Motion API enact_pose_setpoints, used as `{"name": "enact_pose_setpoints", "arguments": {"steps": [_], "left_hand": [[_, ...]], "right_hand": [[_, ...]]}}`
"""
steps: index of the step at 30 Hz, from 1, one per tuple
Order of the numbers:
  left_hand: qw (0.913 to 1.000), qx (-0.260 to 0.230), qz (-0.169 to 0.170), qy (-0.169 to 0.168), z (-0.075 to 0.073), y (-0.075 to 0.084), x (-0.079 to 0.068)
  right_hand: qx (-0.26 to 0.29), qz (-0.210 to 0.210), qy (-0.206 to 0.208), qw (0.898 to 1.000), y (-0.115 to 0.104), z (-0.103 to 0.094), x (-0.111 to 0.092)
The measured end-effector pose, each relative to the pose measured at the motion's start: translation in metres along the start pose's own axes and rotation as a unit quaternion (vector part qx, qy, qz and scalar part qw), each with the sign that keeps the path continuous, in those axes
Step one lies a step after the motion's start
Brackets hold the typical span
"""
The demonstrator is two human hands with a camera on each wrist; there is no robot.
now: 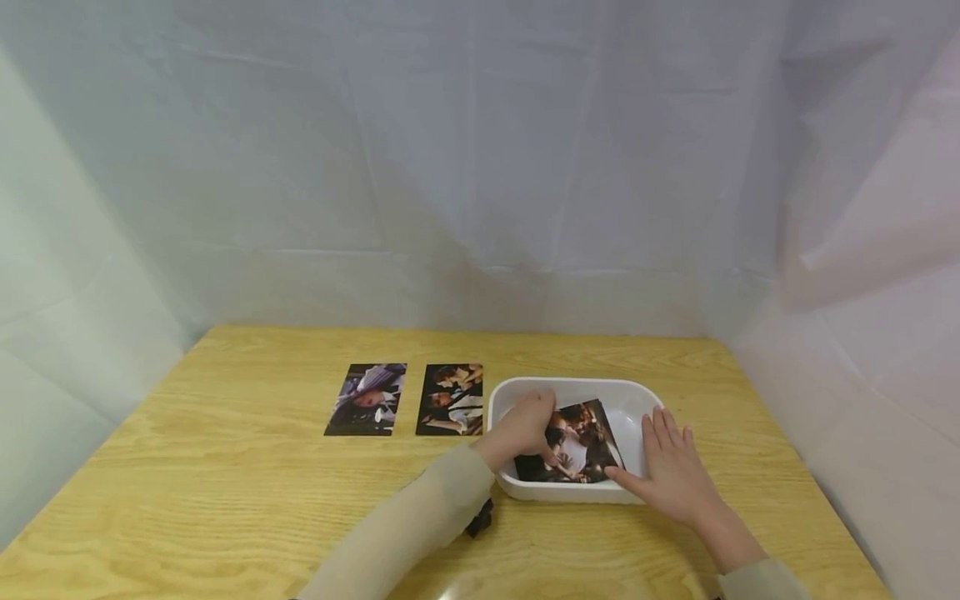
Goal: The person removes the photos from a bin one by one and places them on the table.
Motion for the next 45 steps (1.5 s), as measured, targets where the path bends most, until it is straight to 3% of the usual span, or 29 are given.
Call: {"name": "enact_pose_setpoints", "arguments": {"steps": [8,11,15,18,21,24,28,32,41,45], "left_hand": [[0.9989,-0.042,0.014,0.016,-0.002,-0.002,0.000],[0.9977,-0.053,0.012,0.039,-0.005,-0.005,0.002],[0.9926,-0.089,0.013,0.081,-0.012,-0.008,0.001],[0.9825,-0.150,0.011,0.110,-0.016,-0.009,-0.001],[0.9655,-0.221,-0.008,0.137,-0.017,-0.011,-0.003],[0.9417,-0.295,-0.027,0.159,-0.021,-0.013,-0.005],[0.9088,-0.375,-0.036,0.179,-0.034,-0.017,-0.009],[0.8833,-0.427,-0.038,0.191,-0.049,-0.026,-0.013],[0.8409,-0.503,-0.100,0.173,-0.075,-0.064,-0.031],[0.8271,-0.521,-0.120,0.174,-0.082,-0.089,-0.038]], "right_hand": [[0.005,0.005,-0.003,1.000,0.000,0.000,-0.001],[0.002,0.005,0.000,1.000,0.001,0.000,0.002],[-0.001,0.003,0.005,1.000,0.002,0.001,0.004],[0.002,0.003,0.003,1.000,0.002,0.002,0.004],[0.003,0.005,0.002,1.000,0.002,0.003,0.003],[0.005,0.004,0.001,1.000,0.002,0.003,0.002],[0.003,0.006,-0.002,1.000,0.002,0.003,0.002],[0.001,0.009,-0.002,1.000,0.001,0.002,0.001],[0.004,0.011,-0.008,1.000,-0.001,0.000,0.001],[0.008,0.014,-0.012,1.000,-0.001,-0.002,0.001]]}}
Point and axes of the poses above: each hand's wrist, its own x-axis towards the middle knuckle, its own z-axis out of the palm, y = z × x, the point moved 1 cm from there along x, towards the middle knuckle, and after that the axes turned 2 degrees about -z, right-handed, at the moved point
